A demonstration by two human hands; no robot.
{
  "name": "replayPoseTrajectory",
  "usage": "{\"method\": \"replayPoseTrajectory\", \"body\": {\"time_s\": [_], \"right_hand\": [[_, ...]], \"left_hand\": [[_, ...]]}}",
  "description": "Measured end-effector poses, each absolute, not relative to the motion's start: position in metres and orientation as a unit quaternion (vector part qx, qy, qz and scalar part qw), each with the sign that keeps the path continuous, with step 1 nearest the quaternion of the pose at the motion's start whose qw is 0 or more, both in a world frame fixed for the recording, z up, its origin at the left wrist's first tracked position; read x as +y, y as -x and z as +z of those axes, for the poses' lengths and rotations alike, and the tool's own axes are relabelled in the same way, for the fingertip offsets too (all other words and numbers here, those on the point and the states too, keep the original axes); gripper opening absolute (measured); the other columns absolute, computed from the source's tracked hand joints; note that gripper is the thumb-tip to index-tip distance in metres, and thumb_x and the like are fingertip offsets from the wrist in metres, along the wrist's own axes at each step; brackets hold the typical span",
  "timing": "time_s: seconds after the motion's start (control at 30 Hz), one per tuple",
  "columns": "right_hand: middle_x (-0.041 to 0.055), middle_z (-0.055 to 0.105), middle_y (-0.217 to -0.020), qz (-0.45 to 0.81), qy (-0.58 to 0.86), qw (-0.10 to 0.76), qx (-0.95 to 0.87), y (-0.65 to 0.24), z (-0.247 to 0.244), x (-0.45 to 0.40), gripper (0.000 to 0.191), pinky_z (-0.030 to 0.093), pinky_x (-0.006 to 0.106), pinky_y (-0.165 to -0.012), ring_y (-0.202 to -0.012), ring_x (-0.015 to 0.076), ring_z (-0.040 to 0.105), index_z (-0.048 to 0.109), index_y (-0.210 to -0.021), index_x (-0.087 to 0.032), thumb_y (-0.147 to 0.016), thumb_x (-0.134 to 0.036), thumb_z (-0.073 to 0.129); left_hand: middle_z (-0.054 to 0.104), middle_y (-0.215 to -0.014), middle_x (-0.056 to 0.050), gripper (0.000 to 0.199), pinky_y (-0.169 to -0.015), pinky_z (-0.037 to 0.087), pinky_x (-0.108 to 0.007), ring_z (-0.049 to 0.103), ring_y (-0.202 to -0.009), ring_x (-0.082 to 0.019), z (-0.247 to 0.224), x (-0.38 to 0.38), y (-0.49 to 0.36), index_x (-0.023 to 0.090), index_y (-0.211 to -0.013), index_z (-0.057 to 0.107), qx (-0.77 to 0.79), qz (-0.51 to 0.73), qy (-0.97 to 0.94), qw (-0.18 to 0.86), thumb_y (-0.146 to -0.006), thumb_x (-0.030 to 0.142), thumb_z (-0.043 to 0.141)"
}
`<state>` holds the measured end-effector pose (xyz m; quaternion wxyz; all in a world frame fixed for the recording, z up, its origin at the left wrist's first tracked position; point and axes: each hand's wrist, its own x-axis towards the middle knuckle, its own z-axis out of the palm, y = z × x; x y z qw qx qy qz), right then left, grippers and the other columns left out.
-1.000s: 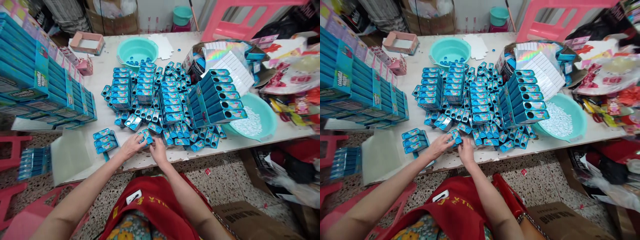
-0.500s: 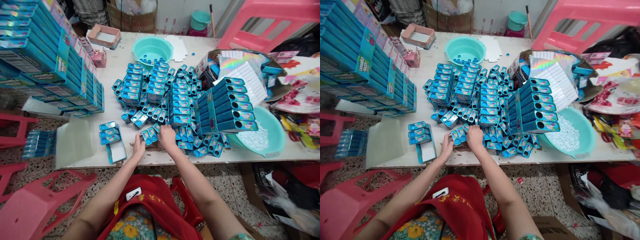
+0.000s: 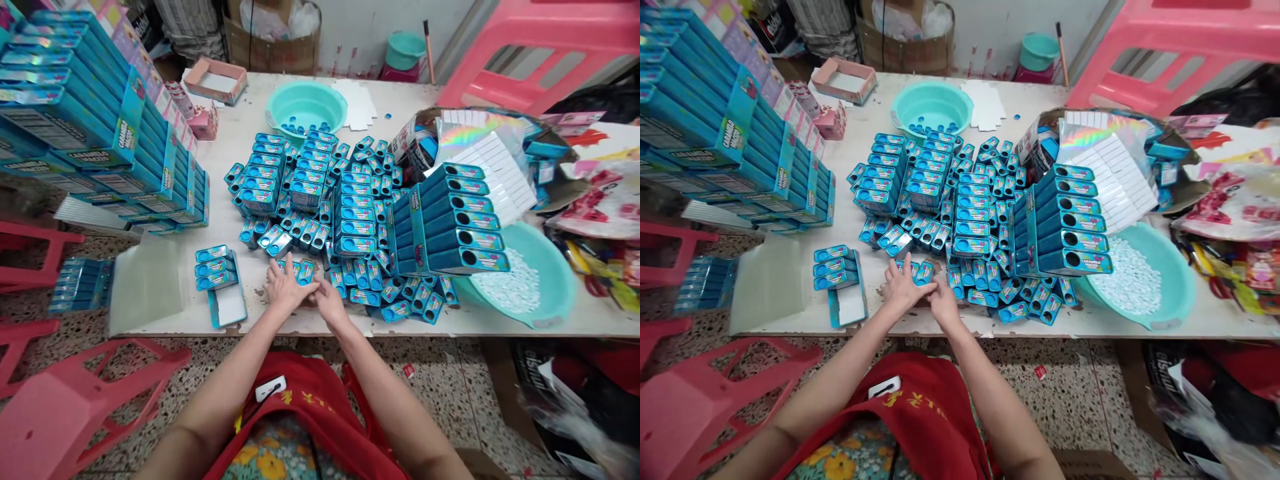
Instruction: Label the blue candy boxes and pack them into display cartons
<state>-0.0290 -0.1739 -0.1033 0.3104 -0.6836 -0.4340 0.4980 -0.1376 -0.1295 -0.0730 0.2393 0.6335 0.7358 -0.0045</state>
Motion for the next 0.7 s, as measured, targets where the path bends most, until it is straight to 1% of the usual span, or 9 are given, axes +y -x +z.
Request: {"method": "replayPoseTrajectory", "body": {"time_s": [0.1, 0.17, 0.27, 0.33, 0.37, 0.47, 0.53, 0.6, 0.7], "right_hand": [[0.0129, 0.063, -0.115, 0.605, 0.608, 0.400, -0.322, 0.032, -0.115, -0.197, 0.062, 0.052, 0.042, -0.086, -0.099, 0.0223, 0.065, 0.035, -0.135, -0.016, -0.075, -0.019, 0.049], [0.0147, 0.057, -0.125, 0.603, 0.589, 0.424, -0.330, 0.029, -0.122, -0.210, 0.075, 0.049, 0.046, -0.091, -0.107, 0.0245, 0.061, 0.026, -0.140, -0.018, -0.072, -0.021, 0.056], [0.0136, 0.033, -0.146, 0.498, 0.608, 0.396, -0.476, 0.024, -0.132, -0.221, 0.090, 0.036, 0.049, -0.105, -0.131, 0.0280, 0.039, 0.019, -0.144, -0.024, -0.068, -0.023, 0.066], [0.0131, 0.020, -0.152, 0.461, 0.567, 0.344, -0.590, 0.022, -0.139, -0.220, 0.102, 0.026, 0.049, -0.111, -0.139, 0.0294, 0.022, 0.015, -0.146, -0.023, -0.063, -0.027, 0.073], [0.0144, 0.018, -0.152, 0.460, 0.533, 0.320, -0.635, 0.021, -0.142, -0.218, 0.107, 0.024, 0.049, -0.112, -0.140, 0.0301, 0.019, 0.012, -0.146, -0.021, -0.061, -0.029, 0.076], [0.0162, 0.018, -0.152, 0.478, 0.454, 0.274, -0.701, 0.021, -0.154, -0.208, 0.116, 0.026, 0.050, -0.111, -0.139, 0.0308, 0.021, 0.004, -0.147, -0.019, -0.060, -0.039, 0.077], [0.0136, 0.015, -0.153, 0.478, 0.433, 0.257, -0.720, 0.019, -0.161, -0.202, 0.120, 0.026, 0.050, -0.111, -0.140, 0.0310, 0.020, -0.001, -0.147, -0.023, -0.059, -0.044, 0.077], [0.0116, 0.012, -0.154, 0.475, 0.416, 0.240, -0.737, 0.018, -0.167, -0.196, 0.125, 0.023, 0.051, -0.112, -0.141, 0.0318, 0.016, -0.004, -0.147, -0.025, -0.056, -0.046, 0.078], [0.0137, 0.013, -0.153, 0.477, 0.429, 0.230, -0.732, 0.023, -0.168, -0.186, 0.129, 0.025, 0.052, -0.111, -0.140, 0.0341, 0.018, -0.009, -0.146, -0.024, -0.054, -0.043, 0.079]], "left_hand": [[0.027, -0.141, -0.023, 0.100, -0.087, 0.038, -0.058, 0.038, -0.120, -0.043, -0.064, -0.123, 0.141, 0.026, -0.145, 0.020, 0.697, -0.057, -0.681, 0.218, -0.061, 0.057, 0.064], [0.032, -0.137, -0.020, 0.096, -0.089, 0.036, -0.057, 0.039, -0.118, -0.041, -0.057, -0.125, 0.151, 0.027, -0.144, 0.022, 0.623, -0.070, -0.751, 0.208, -0.061, 0.050, 0.065], [0.030, -0.140, -0.017, 0.091, -0.098, 0.029, -0.057, 0.036, -0.123, -0.039, -0.052, -0.137, 0.174, 0.030, -0.143, 0.025, 0.440, -0.077, -0.868, 0.216, -0.062, 0.040, 0.066], [0.023, -0.146, -0.016, 0.091, -0.103, 0.023, -0.056, 0.032, -0.128, -0.039, -0.054, -0.148, 0.194, 0.032, -0.143, 0.025, 0.350, -0.067, -0.906, 0.230, -0.063, 0.037, 0.068], [0.018, -0.149, -0.015, 0.092, -0.105, 0.020, -0.057, 0.028, -0.131, -0.039, -0.058, -0.153, 0.204, 0.032, -0.144, 0.022, 0.329, -0.054, -0.913, 0.236, -0.064, 0.039, 0.069], [0.002, -0.153, -0.017, 0.109, -0.108, 0.012, -0.060, 0.012, -0.138, -0.040, -0.079, -0.171, 0.237, 0.028, -0.147, 0.006, 0.361, 0.032, -0.896, 0.255, -0.063, 0.053, 0.071], [-0.004, -0.153, -0.020, 0.123, -0.108, 0.013, -0.061, 0.004, -0.139, -0.041, -0.099, -0.186, 0.253, 0.023, -0.147, -0.005, 0.416, 0.099, -0.858, 0.286, -0.058, 0.060, 0.072], [-0.006, -0.152, -0.022, 0.134, -0.108, 0.018, -0.060, 0.004, -0.139, -0.042, -0.121, -0.198, 0.258, 0.020, -0.146, -0.013, 0.453, 0.137, -0.813, 0.338, -0.054, 0.060, 0.075], [0.001, -0.152, -0.021, 0.137, -0.107, 0.027, -0.058, 0.016, -0.139, -0.038, -0.144, -0.204, 0.245, 0.024, -0.142, -0.024, 0.484, 0.181, -0.740, 0.430, -0.055, 0.048, 0.079]]}}
